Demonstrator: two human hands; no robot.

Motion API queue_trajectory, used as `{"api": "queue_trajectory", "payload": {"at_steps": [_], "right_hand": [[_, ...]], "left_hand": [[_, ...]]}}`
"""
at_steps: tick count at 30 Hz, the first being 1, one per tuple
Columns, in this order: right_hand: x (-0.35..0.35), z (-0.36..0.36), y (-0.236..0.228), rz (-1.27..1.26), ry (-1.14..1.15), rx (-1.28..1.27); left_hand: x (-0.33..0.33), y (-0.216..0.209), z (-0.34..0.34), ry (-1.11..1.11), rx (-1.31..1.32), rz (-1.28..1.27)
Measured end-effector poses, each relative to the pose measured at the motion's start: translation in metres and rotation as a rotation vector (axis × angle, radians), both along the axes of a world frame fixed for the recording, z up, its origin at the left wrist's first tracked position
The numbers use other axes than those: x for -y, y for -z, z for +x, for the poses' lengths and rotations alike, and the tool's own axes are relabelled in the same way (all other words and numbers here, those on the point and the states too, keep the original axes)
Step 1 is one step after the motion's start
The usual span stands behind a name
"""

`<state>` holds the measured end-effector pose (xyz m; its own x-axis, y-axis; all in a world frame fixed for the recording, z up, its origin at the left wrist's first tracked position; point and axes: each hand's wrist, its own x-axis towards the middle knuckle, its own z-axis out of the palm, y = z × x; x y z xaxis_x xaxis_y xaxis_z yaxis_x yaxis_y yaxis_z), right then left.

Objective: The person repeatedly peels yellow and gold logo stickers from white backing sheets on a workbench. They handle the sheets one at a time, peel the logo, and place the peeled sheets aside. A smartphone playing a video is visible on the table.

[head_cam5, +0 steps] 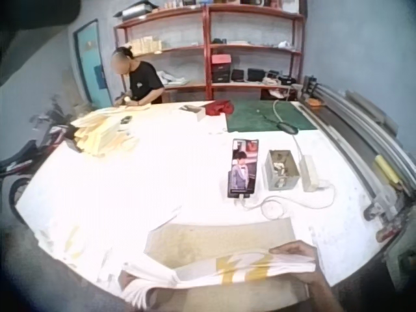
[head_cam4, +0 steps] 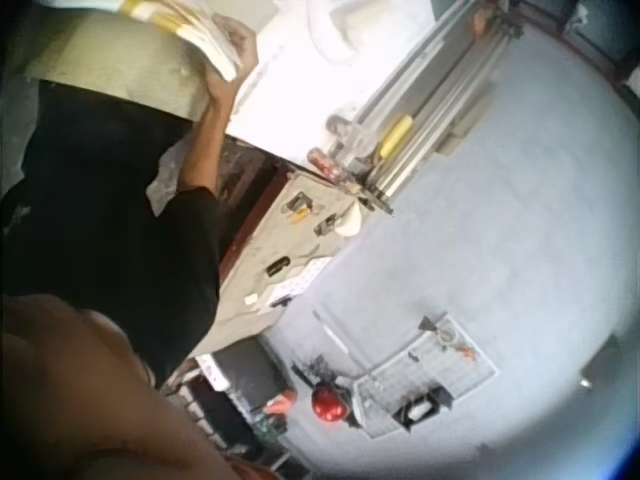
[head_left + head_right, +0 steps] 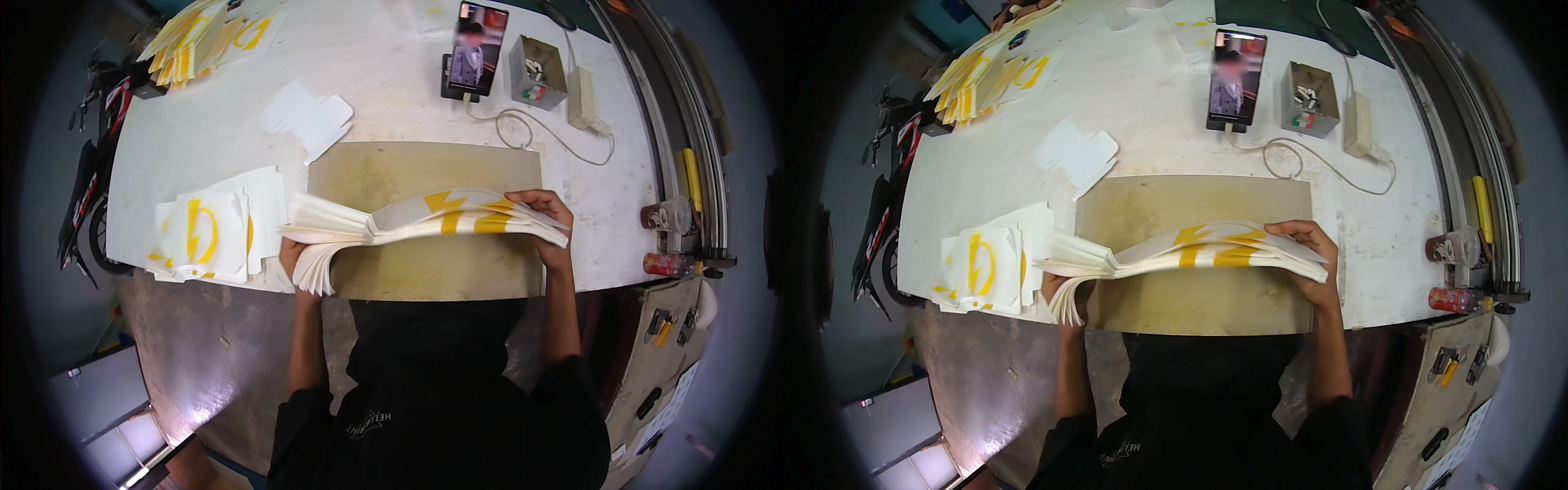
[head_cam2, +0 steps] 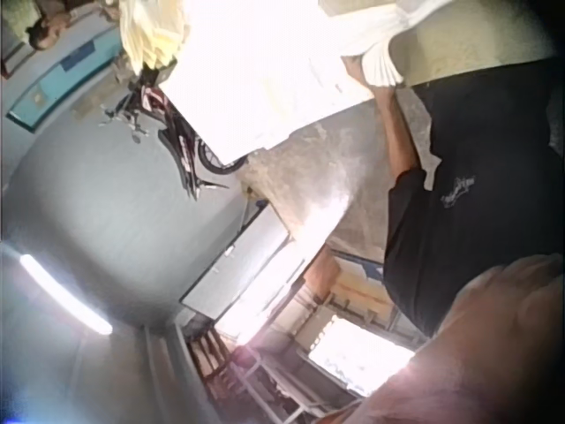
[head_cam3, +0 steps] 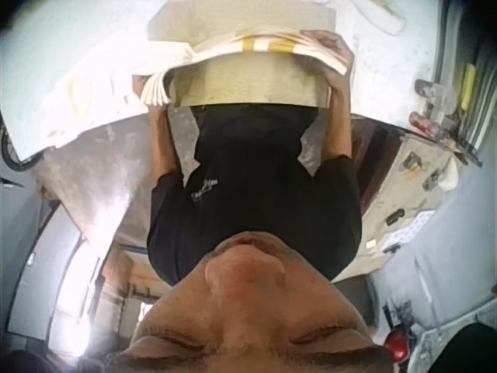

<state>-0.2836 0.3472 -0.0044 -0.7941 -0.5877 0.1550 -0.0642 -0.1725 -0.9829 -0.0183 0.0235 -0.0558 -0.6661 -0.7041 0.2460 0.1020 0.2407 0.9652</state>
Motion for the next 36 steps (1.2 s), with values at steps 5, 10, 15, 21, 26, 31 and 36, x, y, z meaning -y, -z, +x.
{"api": "queue_trajectory", "payload": {"at_steps": [5, 10, 15, 21, 26, 31, 36], "right_hand": [[0.001, -0.016, 0.011, -0.014, 0.078, -0.072], [0.016, -0.019, 0.001, 0.120, 0.140, 0.017], [0.009, -0.009, -0.011, 0.133, 0.195, -0.002], [-0.006, 0.000, -0.001, 0.095, 0.062, -0.018], [0.001, 0.006, 0.013, 0.112, 0.115, -0.069], [0.012, 0.016, 0.001, 0.007, 0.199, -0.003], [0.002, 0.021, 0.025, 0.052, 0.139, -0.088]], "left_hand": [[-0.010, -0.017, -0.027, -0.003, -0.030, 0.015], [0.002, 0.008, -0.015, 0.011, 0.138, -0.063], [0.003, -0.009, -0.015, -0.209, 0.323, -0.001], [0.017, 0.030, 0.019, -0.104, 0.009, 0.190], [0.014, 0.025, 0.004, -0.123, 0.228, 0.081], [0.006, -0.004, 0.007, -0.199, 0.365, -0.052], [0.013, 0.035, 0.037, -0.106, 0.355, 0.093]]}}
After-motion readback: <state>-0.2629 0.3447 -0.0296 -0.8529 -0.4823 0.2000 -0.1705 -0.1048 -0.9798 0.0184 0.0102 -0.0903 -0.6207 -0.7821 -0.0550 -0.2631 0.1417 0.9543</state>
